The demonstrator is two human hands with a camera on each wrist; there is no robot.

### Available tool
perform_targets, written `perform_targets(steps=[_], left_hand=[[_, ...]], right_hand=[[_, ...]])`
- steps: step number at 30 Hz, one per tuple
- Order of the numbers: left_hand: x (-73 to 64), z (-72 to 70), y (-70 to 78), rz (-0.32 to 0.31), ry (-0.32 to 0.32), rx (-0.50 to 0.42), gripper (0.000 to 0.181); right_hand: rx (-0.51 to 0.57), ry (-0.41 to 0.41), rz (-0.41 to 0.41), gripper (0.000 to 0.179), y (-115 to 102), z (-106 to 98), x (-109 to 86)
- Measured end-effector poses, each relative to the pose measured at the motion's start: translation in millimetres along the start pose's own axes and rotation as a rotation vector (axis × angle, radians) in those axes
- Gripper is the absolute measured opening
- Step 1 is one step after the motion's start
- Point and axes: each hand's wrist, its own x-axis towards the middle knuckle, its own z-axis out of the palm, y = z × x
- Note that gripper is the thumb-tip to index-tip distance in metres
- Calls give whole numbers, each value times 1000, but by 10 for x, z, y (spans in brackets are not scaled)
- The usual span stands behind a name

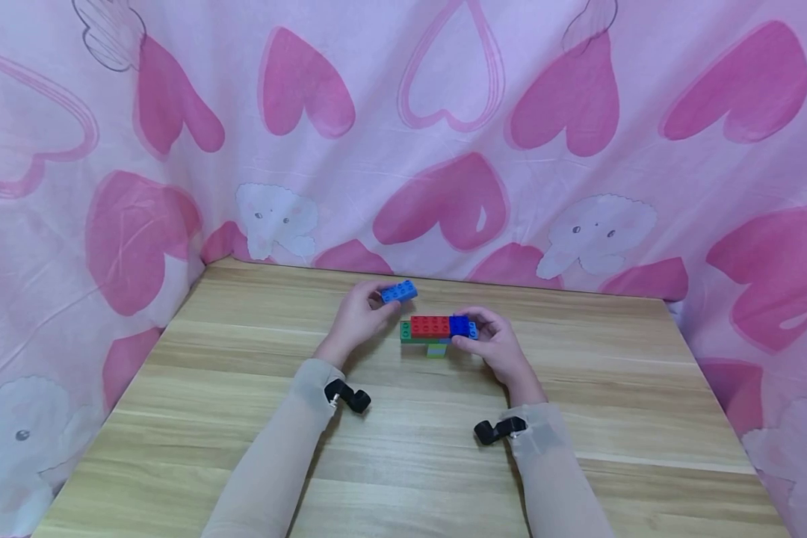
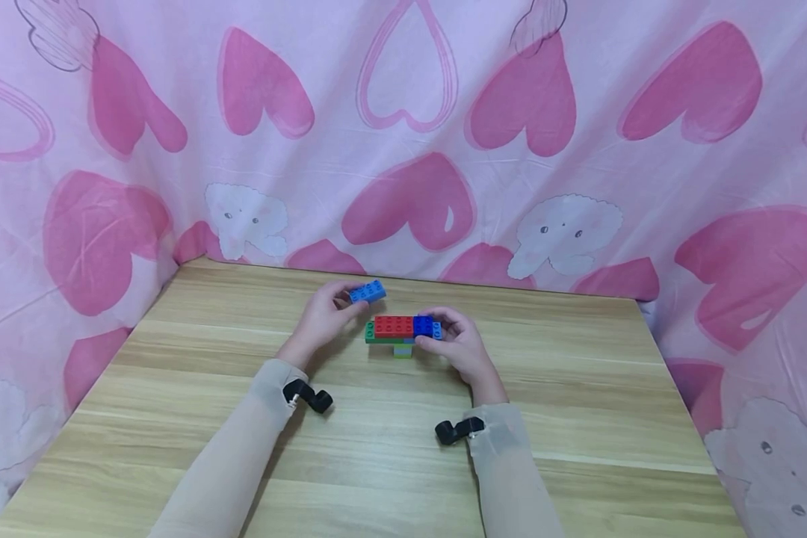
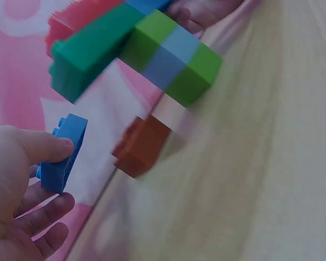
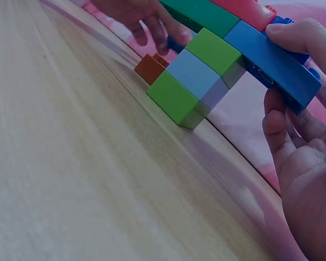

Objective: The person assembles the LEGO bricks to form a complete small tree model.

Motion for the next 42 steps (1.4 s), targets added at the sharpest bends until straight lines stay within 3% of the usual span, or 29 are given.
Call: perform_targets(steps=[13,24,32,42], left_hand=[[-42,-115,302,46,38,-38,43],[-104,-136,557,90,3,-68,42],[-135,-105,648,135,-57,-61,44],[-142,-53,702,231,-82,-30,41]], right_hand=[[-20,13,9,45,-21,8,3],[-38,25,9,44,3,-19,2],[-41,60,33,47,-36,-4,-5],[-73,91,43,46,-7,-16,10]])
